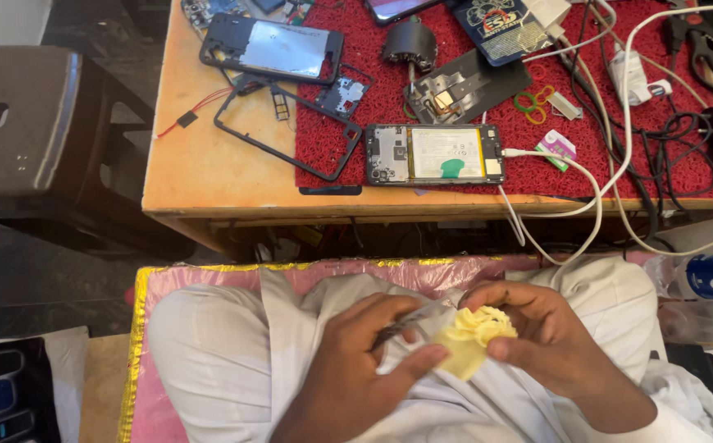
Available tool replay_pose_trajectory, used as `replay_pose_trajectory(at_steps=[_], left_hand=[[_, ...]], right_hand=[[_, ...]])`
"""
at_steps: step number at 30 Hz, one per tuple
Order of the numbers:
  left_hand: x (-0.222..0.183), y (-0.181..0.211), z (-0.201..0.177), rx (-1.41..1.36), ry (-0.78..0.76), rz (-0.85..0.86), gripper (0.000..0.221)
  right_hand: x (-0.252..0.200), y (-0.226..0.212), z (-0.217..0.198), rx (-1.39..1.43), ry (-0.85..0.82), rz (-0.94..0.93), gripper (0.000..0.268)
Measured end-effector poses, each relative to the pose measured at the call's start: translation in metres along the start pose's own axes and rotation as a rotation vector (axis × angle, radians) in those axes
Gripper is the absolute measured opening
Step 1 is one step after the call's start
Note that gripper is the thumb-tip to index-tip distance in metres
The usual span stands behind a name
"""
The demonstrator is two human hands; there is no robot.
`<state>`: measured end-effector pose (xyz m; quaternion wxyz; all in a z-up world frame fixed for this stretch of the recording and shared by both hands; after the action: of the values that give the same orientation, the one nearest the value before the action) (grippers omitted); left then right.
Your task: The person sits on the floor and uses a metal tool to scrape adhesive residue from the back cover of a disassembled smartphone. The person wipes the cover with a yellow cloth and continues to scrape the surface to remove remaining adhesive.
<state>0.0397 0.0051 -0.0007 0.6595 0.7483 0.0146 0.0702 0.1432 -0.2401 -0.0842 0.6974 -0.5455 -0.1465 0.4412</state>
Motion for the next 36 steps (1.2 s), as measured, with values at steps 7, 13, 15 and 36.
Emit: replay_pose_trajectory(at_steps=[7, 13, 15, 36], left_hand=[[0.005, 0.006, 0.018, -0.013, 0.09, 0.131, 0.018], [0.002, 0.002, 0.018, -0.131, 0.195, 0.073, 0.016], [0.002, -0.001, 0.019, -0.14, 0.193, 0.064, 0.014], [-0.012, -0.043, 0.016, -0.589, 0.046, -0.154, 0.014]], right_hand=[[0.007, -0.062, 0.064, -0.083, 0.018, -0.106, 0.049], [0.001, -0.057, 0.076, -0.495, 0.328, -0.407, 0.048], [-0.002, -0.052, 0.077, -0.577, 0.328, -0.424, 0.036], [-0.001, -0.036, 0.05, -0.246, 0.328, -0.178, 0.009]])
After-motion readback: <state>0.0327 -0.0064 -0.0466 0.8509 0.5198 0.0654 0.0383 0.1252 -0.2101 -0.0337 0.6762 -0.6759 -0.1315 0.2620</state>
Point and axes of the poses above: each hand's wrist, its own x-axis towards the middle knuckle, its own z-axis out of the palm, y = z × x, the point moved 4 cm from there along x, towards the middle knuckle, and after that the axes turned 6 degrees about z, right-handed, at the moved point
